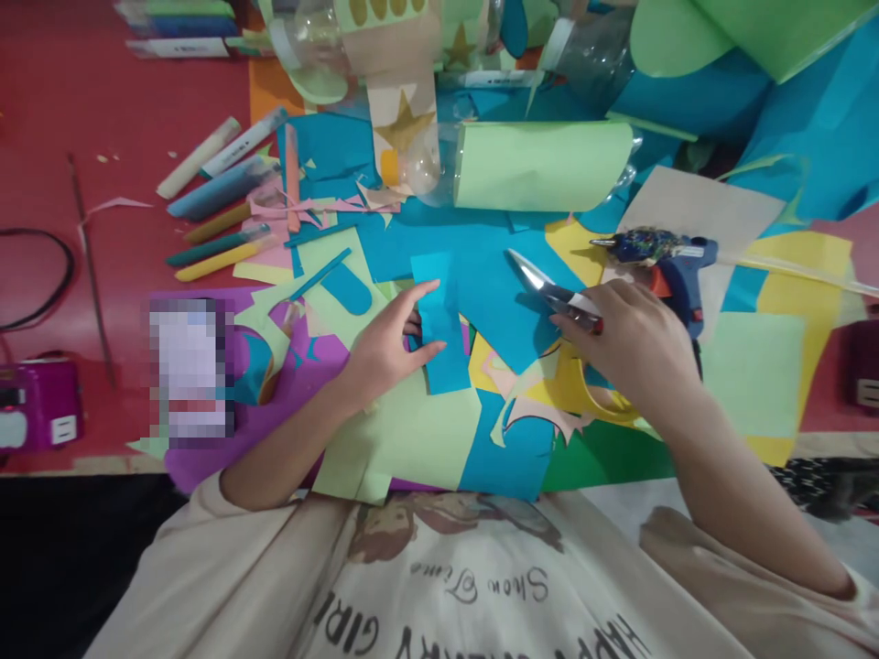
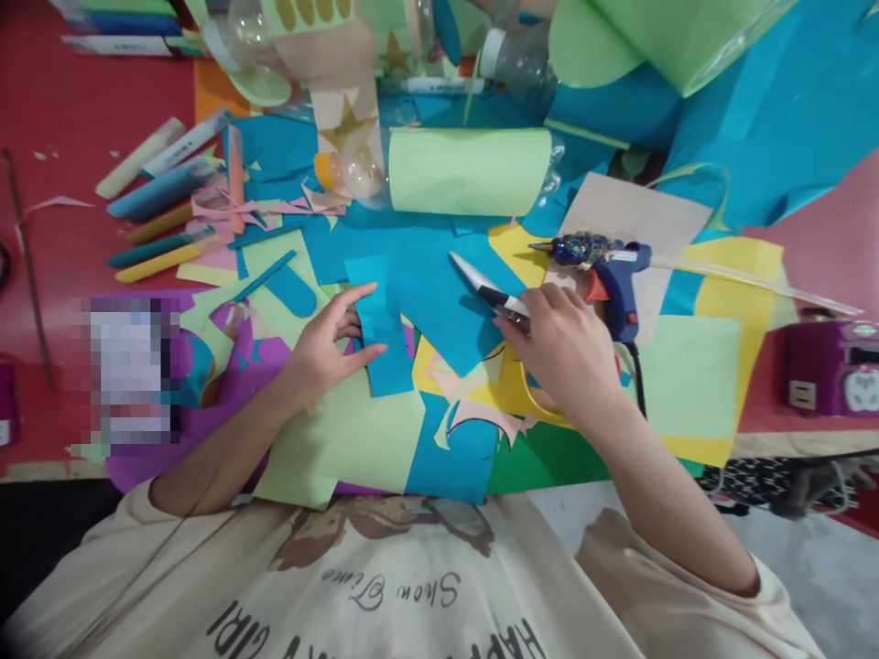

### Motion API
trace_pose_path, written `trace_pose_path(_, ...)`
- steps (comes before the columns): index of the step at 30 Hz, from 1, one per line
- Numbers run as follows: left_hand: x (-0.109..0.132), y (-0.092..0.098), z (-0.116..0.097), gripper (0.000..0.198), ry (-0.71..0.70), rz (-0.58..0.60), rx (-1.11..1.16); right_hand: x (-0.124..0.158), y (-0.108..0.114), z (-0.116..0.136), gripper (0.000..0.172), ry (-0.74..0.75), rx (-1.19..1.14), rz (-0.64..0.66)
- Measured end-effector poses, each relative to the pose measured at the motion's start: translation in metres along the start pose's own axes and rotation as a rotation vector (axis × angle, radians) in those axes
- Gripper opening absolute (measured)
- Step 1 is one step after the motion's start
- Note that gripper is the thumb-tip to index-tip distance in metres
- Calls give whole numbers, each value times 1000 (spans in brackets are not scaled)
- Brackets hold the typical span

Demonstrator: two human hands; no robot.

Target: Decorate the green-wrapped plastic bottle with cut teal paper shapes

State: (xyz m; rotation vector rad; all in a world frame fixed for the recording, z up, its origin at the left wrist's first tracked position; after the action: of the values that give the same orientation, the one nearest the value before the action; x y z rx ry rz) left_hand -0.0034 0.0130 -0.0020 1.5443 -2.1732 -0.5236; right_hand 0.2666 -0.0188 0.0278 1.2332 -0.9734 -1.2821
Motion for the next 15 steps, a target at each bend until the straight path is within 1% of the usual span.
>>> trace_pose_path(3, 0, 0, 1, 64, -2, -4, 24, -4, 5, -7, 36, -69, -24, -22)
trace_pose_path(6, -1, 2, -2, 60, -26, -20, 61, -10, 10, -5, 35, -88, -121, 26)
trace_pose_path(9, -4, 3, -9, 59, -67, -29, 31, -18, 9, 5, 34, -42, -242, 73)
trace_pose_path(11, -7, 2, -14, 59, -88, 1, -37, -25, 6, 14, 33, -8, -284, 77)
trace_pose_path(15, -14, -4, -17, 61, -140, 83, -165, -40, 0, 30, 34, -9, -251, 73)
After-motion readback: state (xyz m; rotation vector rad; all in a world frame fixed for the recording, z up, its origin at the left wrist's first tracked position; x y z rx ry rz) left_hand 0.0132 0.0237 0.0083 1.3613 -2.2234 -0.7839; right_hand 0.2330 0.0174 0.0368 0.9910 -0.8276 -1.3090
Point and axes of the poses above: each hand's wrist, its own x-axis away from the middle knuckle, its own y-axis out of the back of the hand, z = x × y, the point moved 2 cm from there along -x, towards the middle knuckle, and after that the axes turned 9 degrees about -z, right-handed, at the moved point
